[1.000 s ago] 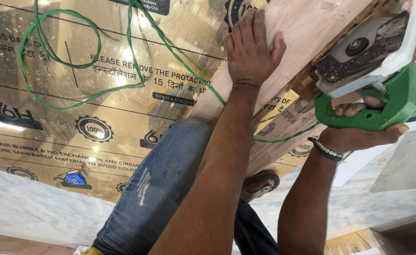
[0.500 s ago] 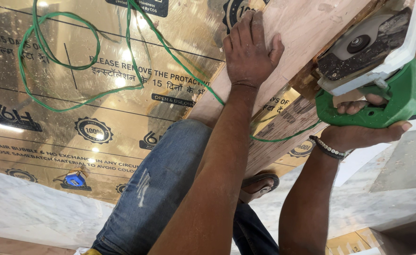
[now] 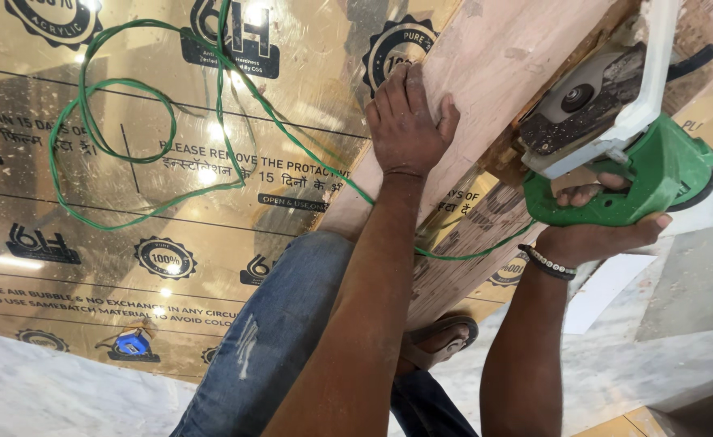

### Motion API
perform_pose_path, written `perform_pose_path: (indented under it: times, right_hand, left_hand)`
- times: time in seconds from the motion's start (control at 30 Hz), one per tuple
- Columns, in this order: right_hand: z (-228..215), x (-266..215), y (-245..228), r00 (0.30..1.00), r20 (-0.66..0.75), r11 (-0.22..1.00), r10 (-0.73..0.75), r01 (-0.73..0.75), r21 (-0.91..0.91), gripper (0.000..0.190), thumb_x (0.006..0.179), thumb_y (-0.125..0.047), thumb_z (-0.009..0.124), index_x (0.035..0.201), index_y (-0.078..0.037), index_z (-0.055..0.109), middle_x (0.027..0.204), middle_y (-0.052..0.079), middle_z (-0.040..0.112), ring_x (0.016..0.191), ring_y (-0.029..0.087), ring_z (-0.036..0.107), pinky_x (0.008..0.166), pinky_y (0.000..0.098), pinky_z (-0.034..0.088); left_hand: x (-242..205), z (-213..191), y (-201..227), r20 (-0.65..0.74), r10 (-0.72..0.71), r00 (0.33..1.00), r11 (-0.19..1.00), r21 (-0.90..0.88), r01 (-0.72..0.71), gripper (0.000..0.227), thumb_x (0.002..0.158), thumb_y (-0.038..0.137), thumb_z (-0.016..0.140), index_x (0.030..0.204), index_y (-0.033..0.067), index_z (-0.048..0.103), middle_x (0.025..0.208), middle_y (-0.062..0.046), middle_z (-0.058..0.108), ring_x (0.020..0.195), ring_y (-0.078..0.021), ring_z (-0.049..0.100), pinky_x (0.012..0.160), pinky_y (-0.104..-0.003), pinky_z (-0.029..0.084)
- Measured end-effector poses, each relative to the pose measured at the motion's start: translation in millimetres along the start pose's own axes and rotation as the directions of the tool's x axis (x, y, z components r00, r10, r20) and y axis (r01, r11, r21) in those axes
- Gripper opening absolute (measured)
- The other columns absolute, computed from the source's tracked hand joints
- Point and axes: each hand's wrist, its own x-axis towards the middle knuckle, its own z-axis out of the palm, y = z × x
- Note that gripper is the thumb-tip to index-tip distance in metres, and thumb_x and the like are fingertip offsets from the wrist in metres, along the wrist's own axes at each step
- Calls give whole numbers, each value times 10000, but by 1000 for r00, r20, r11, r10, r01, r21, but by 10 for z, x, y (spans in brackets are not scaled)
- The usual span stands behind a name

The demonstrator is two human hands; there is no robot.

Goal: The person uses a green circular saw to cut a long piece of light-colored wood placed on a protective floor covering. They guide the saw along the length of the wood with both hands, creating a straight cut while standing in a workshop environment.

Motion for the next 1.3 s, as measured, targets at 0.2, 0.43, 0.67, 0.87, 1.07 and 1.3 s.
perform_pose_path:
  times: [0.2,0.43,0.67,0.87,1.07,1.3]
  right_hand:
    - [-47,22,31,1000,-5,1000,2,-2,24,873,976,-807,399,1034,31,639,643,125,523,558,225,525,521,331,449]
    - [-72,34,65,1000,23,999,-15,15,37,841,952,-765,370,1041,27,640,644,127,530,559,229,535,523,336,458]
    - [-55,23,82,999,45,999,-19,17,50,834,969,-761,369,1022,25,642,654,126,527,571,226,532,538,323,451]
    - [-66,10,86,998,62,999,-28,26,42,837,959,-771,371,1035,13,653,641,124,532,561,232,535,537,327,459]
    - [-57,9,95,995,93,998,-44,40,53,849,965,-772,380,1006,29,657,643,127,527,570,237,528,550,331,452]
    - [-108,42,113,997,78,996,-13,6,93,854,943,-781,375,1029,21,655,635,125,517,562,233,516,547,334,445]
  left_hand:
    - [-24,2,-16,-2,0,1000,1000,-6,0,597,946,426,604,1371,10,548,1355,-167,562,1200,-334,571,1008,-482,443]
    - [-41,-18,-31,-2,-10,1000,1000,-21,10,602,929,425,617,1359,9,550,1347,-167,566,1193,-339,570,1003,-481,444]
    - [-50,-44,-51,-23,7,1000,1000,-14,-8,602,929,414,621,1367,9,541,1344,-162,566,1202,-343,563,1016,-482,444]
    - [-72,-87,-72,-33,11,999,1000,-17,-12,597,939,412,628,1370,9,541,1339,-159,565,1211,-344,562,1016,-481,448]
    - [-78,-141,-78,-28,8,1000,1000,-19,-9,588,935,406,635,1360,10,546,1342,-160,566,1209,-347,561,1009,-484,445]
    - [-112,-149,-95,-31,12,999,1000,-10,-13,590,934,401,632,1366,10,547,1346,-159,565,1209,-347,562,1015,-484,443]
